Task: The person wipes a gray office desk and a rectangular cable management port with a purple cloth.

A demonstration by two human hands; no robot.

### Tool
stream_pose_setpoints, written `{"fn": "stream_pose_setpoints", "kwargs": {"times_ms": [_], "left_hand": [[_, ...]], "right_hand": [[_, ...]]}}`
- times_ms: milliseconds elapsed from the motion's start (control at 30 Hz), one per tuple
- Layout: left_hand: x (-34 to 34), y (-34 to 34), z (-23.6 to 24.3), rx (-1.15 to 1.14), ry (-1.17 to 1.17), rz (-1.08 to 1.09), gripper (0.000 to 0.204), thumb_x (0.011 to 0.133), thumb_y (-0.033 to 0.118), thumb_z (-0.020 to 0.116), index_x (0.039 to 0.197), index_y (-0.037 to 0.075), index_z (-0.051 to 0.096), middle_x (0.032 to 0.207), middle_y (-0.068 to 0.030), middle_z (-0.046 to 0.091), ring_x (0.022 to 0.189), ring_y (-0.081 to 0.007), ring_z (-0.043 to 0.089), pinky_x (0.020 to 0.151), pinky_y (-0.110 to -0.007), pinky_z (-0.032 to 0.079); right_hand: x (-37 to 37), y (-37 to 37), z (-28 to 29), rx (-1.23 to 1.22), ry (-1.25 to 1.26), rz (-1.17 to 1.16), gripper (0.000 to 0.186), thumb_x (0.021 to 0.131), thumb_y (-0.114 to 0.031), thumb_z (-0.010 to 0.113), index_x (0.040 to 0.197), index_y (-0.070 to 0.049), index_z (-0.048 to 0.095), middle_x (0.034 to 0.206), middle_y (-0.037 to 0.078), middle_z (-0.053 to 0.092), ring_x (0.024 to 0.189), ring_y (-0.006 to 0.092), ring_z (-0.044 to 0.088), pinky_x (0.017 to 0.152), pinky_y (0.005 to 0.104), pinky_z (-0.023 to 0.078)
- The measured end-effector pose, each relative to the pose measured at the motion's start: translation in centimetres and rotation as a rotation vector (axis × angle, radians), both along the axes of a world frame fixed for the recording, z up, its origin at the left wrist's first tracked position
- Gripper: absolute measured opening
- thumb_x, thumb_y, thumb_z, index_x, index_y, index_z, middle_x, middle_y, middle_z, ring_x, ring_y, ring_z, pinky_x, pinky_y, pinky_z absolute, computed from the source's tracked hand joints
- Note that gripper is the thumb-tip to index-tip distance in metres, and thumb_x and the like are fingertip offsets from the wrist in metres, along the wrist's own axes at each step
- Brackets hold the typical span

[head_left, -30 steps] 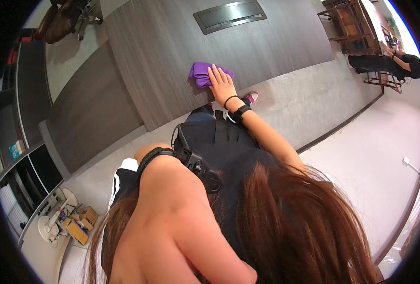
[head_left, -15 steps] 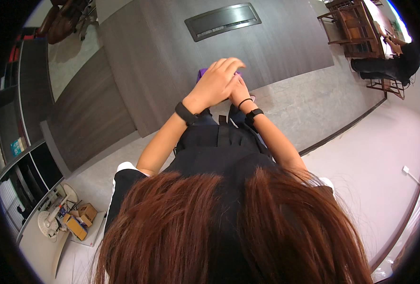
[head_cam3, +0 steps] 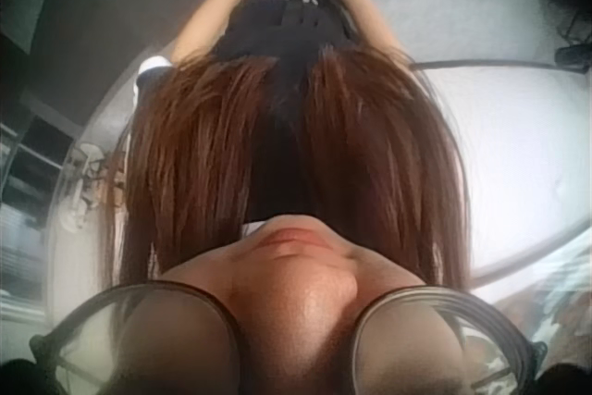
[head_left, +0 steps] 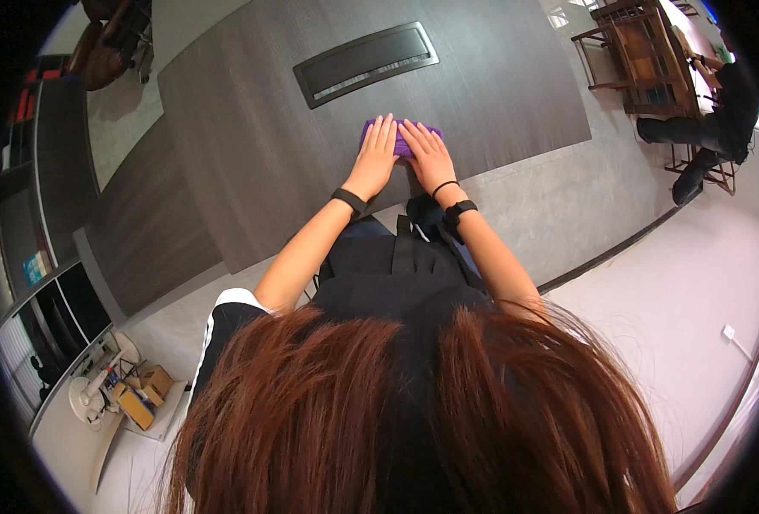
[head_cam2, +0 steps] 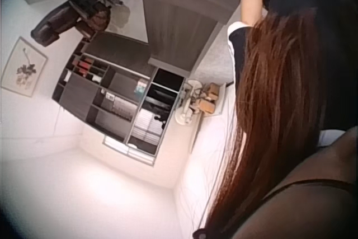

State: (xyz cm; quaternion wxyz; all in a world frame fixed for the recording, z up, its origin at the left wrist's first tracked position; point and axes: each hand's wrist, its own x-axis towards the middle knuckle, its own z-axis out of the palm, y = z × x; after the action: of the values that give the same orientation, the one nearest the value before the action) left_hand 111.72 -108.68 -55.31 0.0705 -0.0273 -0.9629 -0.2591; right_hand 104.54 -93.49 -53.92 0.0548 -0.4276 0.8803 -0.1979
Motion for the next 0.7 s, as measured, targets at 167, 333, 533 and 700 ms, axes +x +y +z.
{"fn": "stream_pose_setpoints", "kwargs": {"times_ms": [167,333,533,700], "left_hand": [[-7.9,1.5,-0.9,0.020,0.052,-0.009,0.065,0.082,0.009,0.058,0.138,-0.006,0.027,0.146,-0.0215,0.026,0.136,-0.0375,0.023,0.112,-0.045,0.019],[-15.3,2.4,-2.0,-0.033,0.120,0.065,0.064,0.082,0.007,0.058,0.138,-0.004,0.029,0.146,-0.0187,0.027,0.136,-0.0352,0.025,0.112,-0.043,0.021],[-19.6,2.7,-2.5,-0.060,0.114,0.250,0.065,0.083,0.012,0.060,0.138,-0.003,0.029,0.146,-0.0177,0.028,0.136,-0.0346,0.025,0.112,-0.043,0.023],[-19.9,3.9,-2.1,-0.043,0.051,0.369,0.062,0.085,0.012,0.059,0.138,-0.002,0.029,0.146,-0.0171,0.028,0.136,-0.0337,0.025,0.113,-0.042,0.022]], "right_hand": [[-6.6,1.4,-0.9,-0.025,0.038,-0.087,0.067,0.080,-0.011,0.061,0.141,-0.018,0.033,0.145,0.001,0.035,0.132,0.0221,0.034,0.109,0.0388,0.027],[-14.3,1.7,-2.4,-0.061,0.041,-0.080,0.064,0.082,-0.011,0.060,0.141,-0.017,0.033,0.145,0.002,0.035,0.133,0.0261,0.033,0.109,0.0420,0.028],[-21.1,0.3,-2.8,-0.046,0.041,0.051,0.063,0.083,-0.011,0.059,0.140,-0.020,0.034,0.145,0.000,0.036,0.133,0.0247,0.033,0.109,0.0422,0.028],[-22.5,-0.3,-3.3,-0.039,0.014,0.093,0.063,0.083,-0.005,0.056,0.140,-0.023,0.036,0.144,-0.001,0.036,0.133,0.0239,0.032,0.110,0.0422,0.026]]}}
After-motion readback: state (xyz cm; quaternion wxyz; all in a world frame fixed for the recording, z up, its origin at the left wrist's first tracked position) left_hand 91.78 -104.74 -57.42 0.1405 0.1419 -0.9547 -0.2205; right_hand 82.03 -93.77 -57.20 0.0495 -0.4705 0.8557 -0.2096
